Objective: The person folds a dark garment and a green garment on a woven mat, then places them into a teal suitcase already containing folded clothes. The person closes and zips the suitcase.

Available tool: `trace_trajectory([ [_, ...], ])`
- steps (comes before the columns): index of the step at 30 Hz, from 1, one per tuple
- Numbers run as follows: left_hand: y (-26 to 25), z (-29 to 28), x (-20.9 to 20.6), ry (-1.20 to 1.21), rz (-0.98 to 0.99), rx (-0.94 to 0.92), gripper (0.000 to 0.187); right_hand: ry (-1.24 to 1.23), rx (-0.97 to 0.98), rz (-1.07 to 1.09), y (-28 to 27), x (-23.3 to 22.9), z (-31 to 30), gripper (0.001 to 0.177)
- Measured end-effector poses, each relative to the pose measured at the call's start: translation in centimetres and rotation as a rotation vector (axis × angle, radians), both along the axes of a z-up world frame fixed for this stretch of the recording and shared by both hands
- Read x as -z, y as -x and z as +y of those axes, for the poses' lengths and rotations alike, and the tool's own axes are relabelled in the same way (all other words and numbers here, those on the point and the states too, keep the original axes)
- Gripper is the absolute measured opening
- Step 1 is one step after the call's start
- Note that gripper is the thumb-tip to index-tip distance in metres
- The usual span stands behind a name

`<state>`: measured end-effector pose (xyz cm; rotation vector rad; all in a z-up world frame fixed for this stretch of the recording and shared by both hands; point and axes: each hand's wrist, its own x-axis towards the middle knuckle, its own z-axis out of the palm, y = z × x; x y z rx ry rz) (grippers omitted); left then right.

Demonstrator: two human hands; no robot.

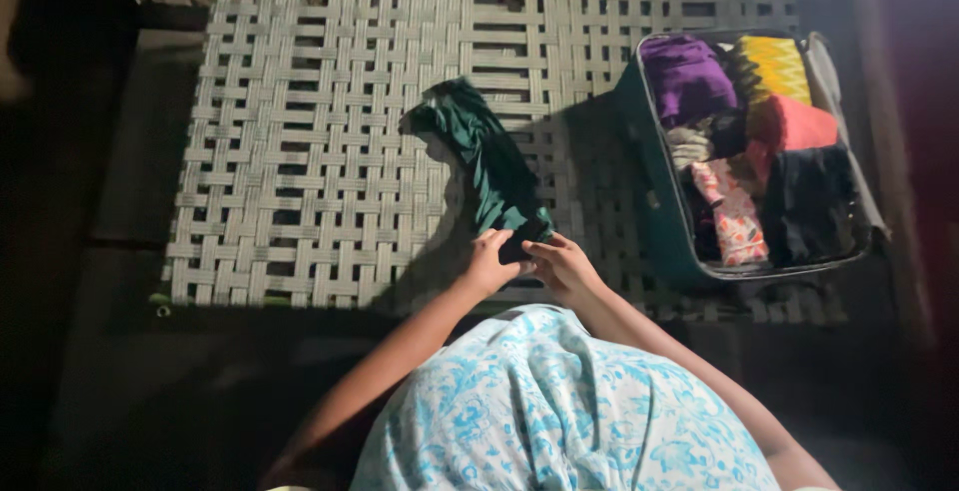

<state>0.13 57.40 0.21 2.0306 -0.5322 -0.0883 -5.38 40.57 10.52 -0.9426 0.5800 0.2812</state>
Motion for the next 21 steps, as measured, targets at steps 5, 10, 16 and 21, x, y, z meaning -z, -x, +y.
trace_trajectory([
  [5,-1.0,4.4,3.5,0.248,0.101,-0.152,0.047,-0.108,-0.045,-0.117,-0.5,-0.3,3.9,0.005],
  [10,-3.9,10.5,0.7,0.318,0.434,-0.403,0.034,0.011,0.098,-0.098,-2.0,-1.7,5.9,0.003],
  [16,-5.3,17.0,-0.7,0.641,0.983,-0.501,0.032,0.115,0.176,0.061,-1.2,0.0,4.8,0.008],
  [21,-4.8,18.9,5.3,0.617,1.187,-0.597,0.034,0.047,0.234,0.271,2.9,7.2,3.6,0.010],
])
